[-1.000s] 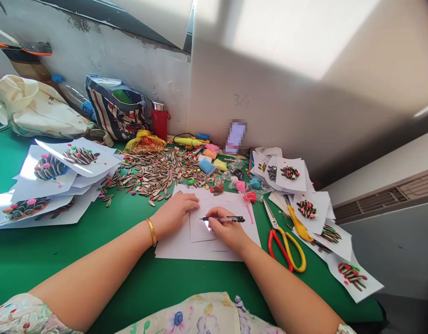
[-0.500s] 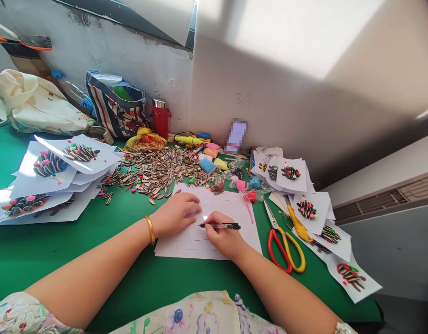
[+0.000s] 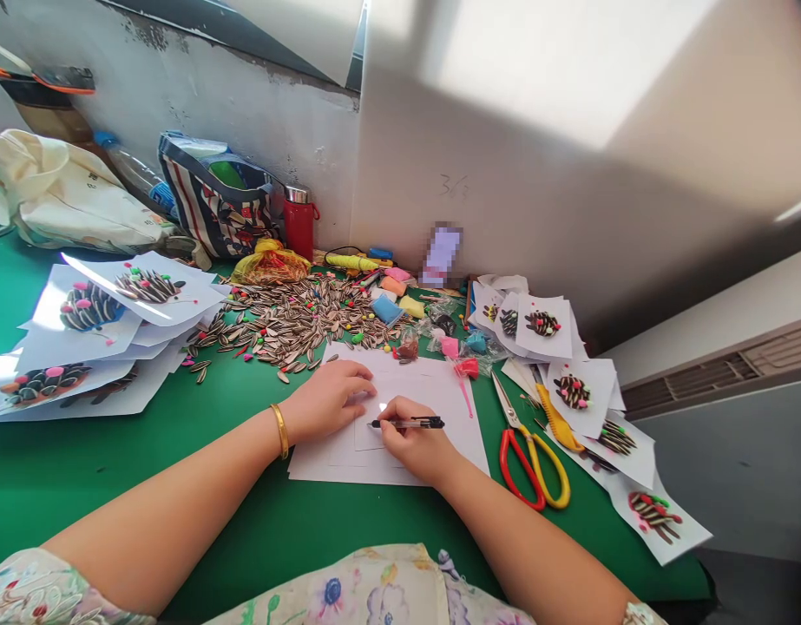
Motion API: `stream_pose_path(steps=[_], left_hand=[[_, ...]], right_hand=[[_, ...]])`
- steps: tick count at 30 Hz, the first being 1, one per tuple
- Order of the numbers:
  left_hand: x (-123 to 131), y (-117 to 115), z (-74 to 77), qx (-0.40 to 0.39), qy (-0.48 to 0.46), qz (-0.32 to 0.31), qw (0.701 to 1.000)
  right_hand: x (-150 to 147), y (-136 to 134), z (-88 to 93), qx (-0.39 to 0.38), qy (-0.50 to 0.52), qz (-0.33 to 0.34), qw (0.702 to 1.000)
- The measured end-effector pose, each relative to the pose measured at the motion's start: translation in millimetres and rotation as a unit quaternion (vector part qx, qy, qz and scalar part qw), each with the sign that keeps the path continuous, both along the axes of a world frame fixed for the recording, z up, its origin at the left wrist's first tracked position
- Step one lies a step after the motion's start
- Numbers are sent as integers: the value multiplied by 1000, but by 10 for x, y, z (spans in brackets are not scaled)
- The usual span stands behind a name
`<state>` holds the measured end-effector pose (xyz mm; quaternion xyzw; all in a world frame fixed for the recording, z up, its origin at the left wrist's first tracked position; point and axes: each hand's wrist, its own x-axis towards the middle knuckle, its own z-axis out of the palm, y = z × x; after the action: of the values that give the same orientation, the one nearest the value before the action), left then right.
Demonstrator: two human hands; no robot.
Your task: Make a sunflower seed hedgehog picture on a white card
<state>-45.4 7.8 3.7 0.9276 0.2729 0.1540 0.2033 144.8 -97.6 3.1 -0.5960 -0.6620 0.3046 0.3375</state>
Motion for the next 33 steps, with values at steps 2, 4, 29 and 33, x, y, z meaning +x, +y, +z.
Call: stream_pose_path(steps=[2, 4, 29, 33], left_hand=[[-2, 3, -5, 1, -1, -1, 1000], [-3, 6, -10, 0, -1, -1, 1000], [-7, 7, -35, 6, -8, -2, 1000], [-3, 3, -28, 3, -7, -3, 1000]], right_hand=[[-2, 2, 3, -1, -1, 0, 1000], [-3, 6, 6, -2, -2, 1, 1000], [62, 31, -31, 35, 12, -44, 998], [45, 2, -11, 25, 14, -15, 999]])
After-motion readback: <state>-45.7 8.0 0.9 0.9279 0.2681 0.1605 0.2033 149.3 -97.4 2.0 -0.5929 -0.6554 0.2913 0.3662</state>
